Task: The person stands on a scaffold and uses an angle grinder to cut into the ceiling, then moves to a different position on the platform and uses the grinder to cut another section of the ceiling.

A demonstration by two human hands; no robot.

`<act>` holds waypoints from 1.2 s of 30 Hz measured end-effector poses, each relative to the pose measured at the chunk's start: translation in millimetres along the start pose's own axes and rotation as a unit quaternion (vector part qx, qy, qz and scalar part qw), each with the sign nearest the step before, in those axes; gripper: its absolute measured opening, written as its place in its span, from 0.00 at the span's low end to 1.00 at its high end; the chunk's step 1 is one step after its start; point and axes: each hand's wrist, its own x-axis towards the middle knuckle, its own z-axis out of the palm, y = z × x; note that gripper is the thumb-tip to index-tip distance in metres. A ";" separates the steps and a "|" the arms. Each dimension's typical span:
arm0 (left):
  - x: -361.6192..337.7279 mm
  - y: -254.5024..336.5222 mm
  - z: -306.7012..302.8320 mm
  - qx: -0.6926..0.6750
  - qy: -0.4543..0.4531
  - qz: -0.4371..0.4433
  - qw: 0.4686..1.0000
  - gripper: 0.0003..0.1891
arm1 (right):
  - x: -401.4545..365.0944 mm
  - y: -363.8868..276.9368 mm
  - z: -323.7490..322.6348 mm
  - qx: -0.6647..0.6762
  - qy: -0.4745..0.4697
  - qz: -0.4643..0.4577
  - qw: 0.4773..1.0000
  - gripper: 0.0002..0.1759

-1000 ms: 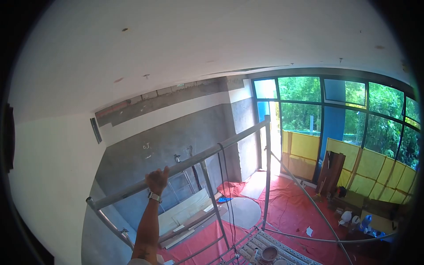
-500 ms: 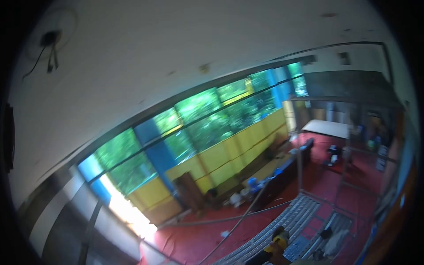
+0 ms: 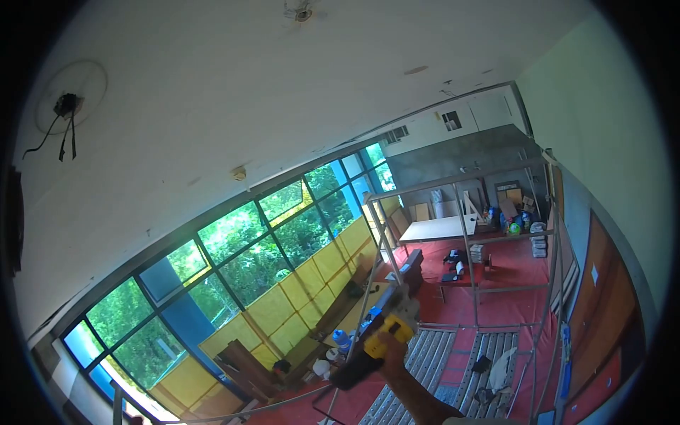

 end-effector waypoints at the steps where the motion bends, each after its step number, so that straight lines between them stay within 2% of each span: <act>1: 11.1 56.0 21.4 -0.042 -0.079 0.047 0.995 0.18 | -2.7 -0.7 27.2 0.005 -0.017 -0.013 1.000 0.20; 3: 12.8 77.9 102.1 -0.210 -0.175 0.181 0.945 0.31 | -7.3 0.5 85.1 0.017 -0.065 -0.055 0.996 0.20; 4: 35.4 158.4 81.6 -0.140 -0.229 0.233 0.935 0.23 | -6.1 0.9 112.8 0.020 -0.095 -0.083 0.992 0.20; 5: 44.2 184.8 94.5 -0.200 -0.291 0.238 0.905 0.26 | -1.9 2.3 137.0 0.019 -0.103 -0.086 0.991 0.20; 7: 58.0 232.1 110.7 -0.118 -0.287 0.351 0.883 0.46 | 3.9 4.3 191.9 0.037 -0.118 -0.100 0.987 0.19; 8: 68.8 252.3 120.3 -0.100 -0.299 0.387 0.866 0.52 | 6.2 5.0 222.2 0.057 -0.124 -0.112 0.984 0.18; 11: 95.0 292.1 159.1 -0.040 -0.214 0.420 0.881 0.59 | 34.5 4.7 293.5 0.110 -0.202 -0.052 0.972 0.14; 13: 124.8 309.2 182.0 0.035 -0.126 0.422 0.897 0.54 | 39.2 -3.0 349.7 0.138 -0.248 -0.050 0.958 0.12; 14: 145.3 318.4 192.1 0.041 -0.083 0.412 0.906 0.44 | 34.5 -9.9 379.4 0.140 -0.253 -0.055 0.956 0.12; 17: 206.7 341.3 193.2 0.138 0.048 0.437 0.888 0.32 | 48.9 -11.7 452.3 0.173 -0.274 -0.055 0.944 0.13; 18: 226.4 350.9 186.0 0.175 0.038 0.420 0.890 0.31 | 49.7 -13.1 474.0 0.191 -0.267 -0.056 0.943 0.14; 19: 248.4 351.6 191.6 0.183 0.081 0.424 0.883 0.31 | 50.1 -17.9 493.0 0.209 -0.270 -0.063 0.938 0.15; 20: 268.4 356.3 190.1 0.151 0.099 0.445 0.877 0.25 | 50.0 -22.6 510.7 0.226 -0.274 -0.069 0.932 0.15; 22: 298.0 368.6 181.1 0.129 0.085 0.466 0.871 0.18 | 54.0 -29.2 539.4 0.249 -0.275 -0.089 0.924 0.17; 25: 323.5 386.7 173.4 0.099 0.081 0.473 0.872 0.15 | 63.4 -35.5 574.8 0.273 -0.270 -0.133 0.914 0.18; 27: 333.3 396.8 170.6 0.118 0.100 0.476 0.865 0.14 | 64.7 -42.2 591.2 0.299 -0.266 -0.157 0.903 0.17; 36: 342.8 418.7 168.2 0.160 0.132 0.469 0.858 0.13 | 73.2 -60.8 605.1 0.290 -0.279 -0.140 0.905 0.19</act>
